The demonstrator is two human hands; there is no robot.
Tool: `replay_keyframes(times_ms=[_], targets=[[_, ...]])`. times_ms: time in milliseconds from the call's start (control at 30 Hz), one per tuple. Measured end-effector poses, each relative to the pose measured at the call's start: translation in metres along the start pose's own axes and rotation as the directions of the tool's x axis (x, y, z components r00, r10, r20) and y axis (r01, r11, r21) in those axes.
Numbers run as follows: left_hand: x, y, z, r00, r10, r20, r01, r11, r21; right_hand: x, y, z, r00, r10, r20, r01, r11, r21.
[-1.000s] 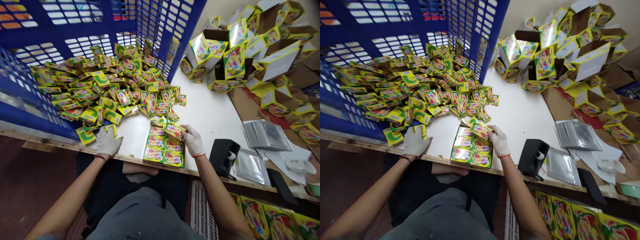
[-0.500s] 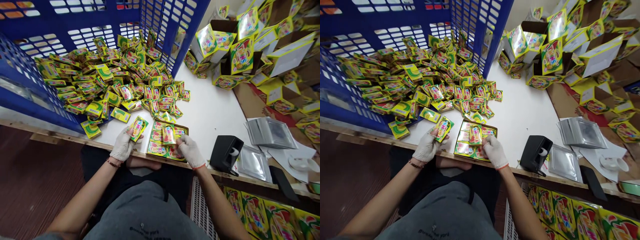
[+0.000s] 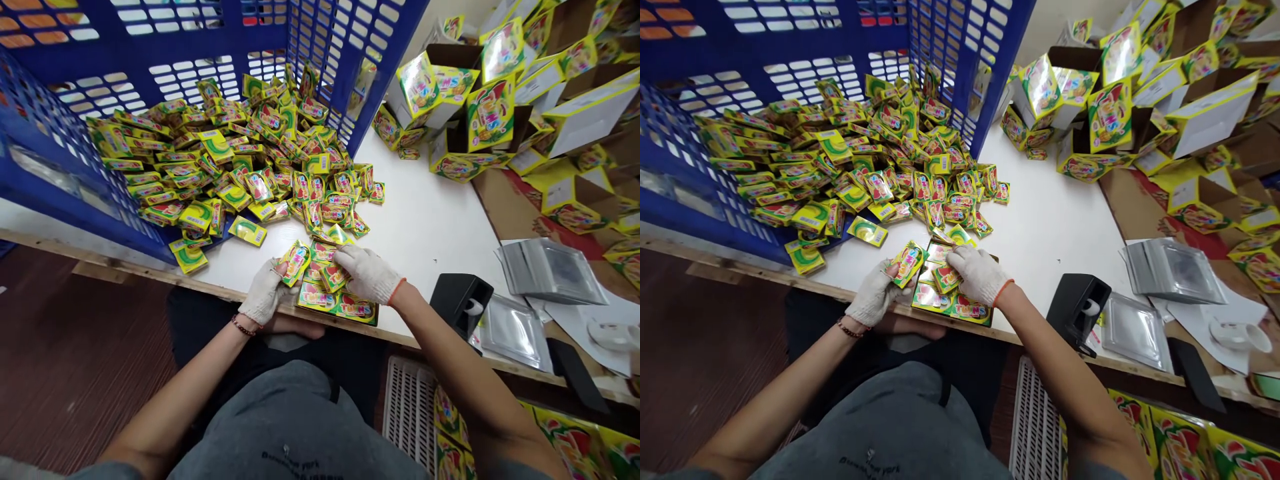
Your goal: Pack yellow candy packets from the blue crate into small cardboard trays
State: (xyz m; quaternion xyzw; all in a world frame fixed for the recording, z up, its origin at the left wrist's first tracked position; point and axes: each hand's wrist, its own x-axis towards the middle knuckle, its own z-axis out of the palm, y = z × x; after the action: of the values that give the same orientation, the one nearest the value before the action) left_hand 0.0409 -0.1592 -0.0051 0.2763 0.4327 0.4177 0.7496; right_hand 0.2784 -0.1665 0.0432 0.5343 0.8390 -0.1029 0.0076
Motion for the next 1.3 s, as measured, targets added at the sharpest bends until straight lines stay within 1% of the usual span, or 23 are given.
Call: replay_keyframes(times_ms=[67,133,267,333,400,533,600,667,700,733,800,833,867,900,967,1000,1033,1100,1133,1167,1200,1267,1300], targets=[[-0.002,0.002,-0.006,0.998,0.047,-0.029,-0.047,0.999,-0.002,-0.010,-0.006,0.001,1.000,0.014,0.007,-0.014,0.997,0.078],[-0.003,0.004,-0.009,0.996,0.066,-0.054,-0.066,0.998,0.003,-0.021,-0.017,0.011,1.000,0.014,-0.014,-0.012,0.991,0.135],[-0.002,0.007,-0.008,0.996,0.063,-0.061,-0.061,0.998,0.032,-0.032,-0.042,0.048,0.983,0.046,-0.180,0.001,0.968,0.250],[-0.001,0.007,-0.004,0.996,0.083,-0.031,-0.081,0.995,0.053,-0.033,-0.051,0.063,0.964,0.050,-0.262,0.033,0.952,0.304],[0.000,0.006,0.001,0.994,0.110,0.009,-0.110,0.990,0.085,-0.034,-0.059,0.072,0.955,0.058,-0.292,0.039,0.949,0.314],[0.003,0.003,0.010,0.989,0.133,0.061,-0.142,0.975,0.169,-0.042,-0.064,0.076,0.955,0.136,-0.262,-0.053,0.952,0.301],[0.003,0.002,0.013,0.986,0.145,0.083,-0.159,0.965,0.206,-0.049,-0.060,0.077,0.960,0.131,-0.246,-0.039,0.937,0.348],[0.003,0.003,0.015,0.979,0.175,0.100,-0.196,0.946,0.258,-0.053,-0.053,0.074,0.961,0.132,-0.243,-0.005,0.887,0.461],[0.002,0.005,0.016,0.975,0.192,0.112,-0.217,0.930,0.295,-0.053,-0.048,0.071,0.951,0.171,-0.256,-0.010,0.848,0.531],[0.002,0.006,0.018,0.970,0.207,0.130,-0.240,0.908,0.343,-0.051,-0.044,0.065,0.931,0.235,-0.280,-0.022,0.801,0.599],[0.002,0.010,0.023,0.950,0.231,0.208,-0.305,0.826,0.475,-0.041,-0.037,0.050,0.863,0.371,-0.341,-0.035,0.720,0.693],[0.003,0.012,0.026,0.934,0.238,0.267,-0.349,0.763,0.544,-0.034,-0.035,0.041,0.835,0.405,-0.372,-0.026,0.705,0.709],[0.005,0.014,0.029,0.914,0.241,0.326,-0.398,0.692,0.602,-0.025,-0.032,0.032,0.827,0.401,-0.395,-0.008,0.711,0.704],[0.008,0.016,0.032,0.894,0.247,0.374,-0.443,0.623,0.645,-0.016,-0.029,0.025,0.833,0.375,-0.406,0.008,0.727,0.687],[0.018,0.021,0.032,0.867,0.280,0.411,-0.497,0.521,0.694,0.000,-0.024,0.016,0.849,0.349,-0.396,-0.001,0.751,0.660],[0.024,0.024,0.028,0.863,0.307,0.401,-0.505,0.482,0.716,0.005,-0.020,0.016,0.842,0.379,-0.385,-0.031,0.745,0.666],[0.030,0.028,0.023,0.860,0.340,0.381,-0.503,0.438,0.745,0.009,-0.017,0.019,0.819,0.437,-0.371,-0.075,0.723,0.686],[0.038,0.037,0.009,0.843,0.400,0.359,-0.494,0.315,0.810,0.012,-0.013,0.030,0.741,0.585,-0.331,-0.180,0.647,0.741],[0.039,0.040,0.002,0.826,0.418,0.379,-0.502,0.239,0.831,0.012,-0.012,0.037,0.707,0.636,-0.309,-0.222,0.614,0.758],[0.039,0.042,-0.003,0.801,0.411,0.434,-0.533,0.161,0.831,0.012,-0.011,0.044,0.686,0.666,-0.293,-0.252,0.595,0.763],[0.036,0.043,-0.006,0.767,0.375,0.521,-0.587,0.083,0.805,0.011,-0.011,0.049,0.679,0.676,-0.286,-0.270,0.592,0.759],[0.028,0.038,-0.004,0.663,0.233,0.711,-0.720,-0.061,0.692,0.010,-0.011,0.056,0.682,0.671,-0.290,-0.278,0.605,0.747],[0.025,0.034,0.000,0.611,0.154,0.776,-0.768,-0.122,0.629,0.010,-0.010,0.056,0.680,0.673,-0.292,-0.279,0.605,0.745]])
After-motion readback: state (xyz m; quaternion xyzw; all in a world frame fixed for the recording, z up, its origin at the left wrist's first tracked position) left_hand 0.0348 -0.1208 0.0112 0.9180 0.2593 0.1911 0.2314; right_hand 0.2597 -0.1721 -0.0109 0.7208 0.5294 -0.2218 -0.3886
